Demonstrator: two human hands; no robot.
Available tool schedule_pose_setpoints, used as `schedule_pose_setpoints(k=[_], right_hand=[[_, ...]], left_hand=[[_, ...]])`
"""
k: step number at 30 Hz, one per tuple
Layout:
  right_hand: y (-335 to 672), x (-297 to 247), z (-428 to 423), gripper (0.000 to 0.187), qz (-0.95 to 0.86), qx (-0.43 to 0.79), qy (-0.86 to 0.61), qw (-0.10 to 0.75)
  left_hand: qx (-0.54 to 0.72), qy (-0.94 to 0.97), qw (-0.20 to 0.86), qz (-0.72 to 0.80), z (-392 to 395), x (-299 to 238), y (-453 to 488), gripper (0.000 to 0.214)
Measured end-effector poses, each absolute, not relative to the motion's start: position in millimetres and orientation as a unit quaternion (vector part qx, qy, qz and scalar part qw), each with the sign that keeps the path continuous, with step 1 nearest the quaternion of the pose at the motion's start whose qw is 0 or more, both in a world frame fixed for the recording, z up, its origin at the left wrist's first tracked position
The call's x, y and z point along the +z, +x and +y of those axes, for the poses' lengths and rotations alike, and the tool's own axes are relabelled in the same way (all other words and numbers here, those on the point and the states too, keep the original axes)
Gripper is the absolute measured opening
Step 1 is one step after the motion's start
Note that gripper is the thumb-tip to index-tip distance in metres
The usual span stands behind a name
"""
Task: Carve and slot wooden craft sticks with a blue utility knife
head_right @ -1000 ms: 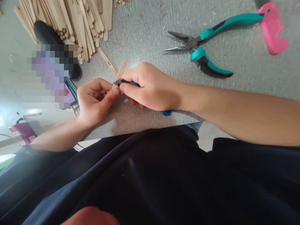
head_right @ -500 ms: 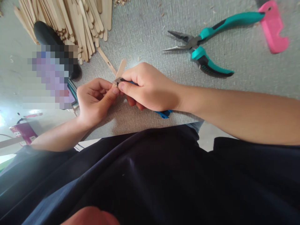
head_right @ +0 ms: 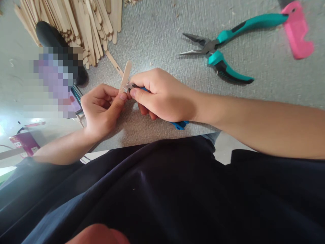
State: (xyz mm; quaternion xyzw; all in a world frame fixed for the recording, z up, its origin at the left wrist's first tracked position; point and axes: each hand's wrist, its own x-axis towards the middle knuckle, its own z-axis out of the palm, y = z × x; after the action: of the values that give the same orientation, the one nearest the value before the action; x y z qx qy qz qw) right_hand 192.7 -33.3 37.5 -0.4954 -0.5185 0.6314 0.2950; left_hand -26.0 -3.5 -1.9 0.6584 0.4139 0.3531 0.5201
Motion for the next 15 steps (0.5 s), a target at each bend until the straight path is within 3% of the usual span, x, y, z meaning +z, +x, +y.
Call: schedule_pose_setpoints(k=[15], right_hand=[[186.5,44.2,-35.7,0.033,-0.469,0.654,-0.536,0.255]], left_hand=[[0.397,0.721,0.408,0.395,-8.8,2.0,-23.7,0.042]])
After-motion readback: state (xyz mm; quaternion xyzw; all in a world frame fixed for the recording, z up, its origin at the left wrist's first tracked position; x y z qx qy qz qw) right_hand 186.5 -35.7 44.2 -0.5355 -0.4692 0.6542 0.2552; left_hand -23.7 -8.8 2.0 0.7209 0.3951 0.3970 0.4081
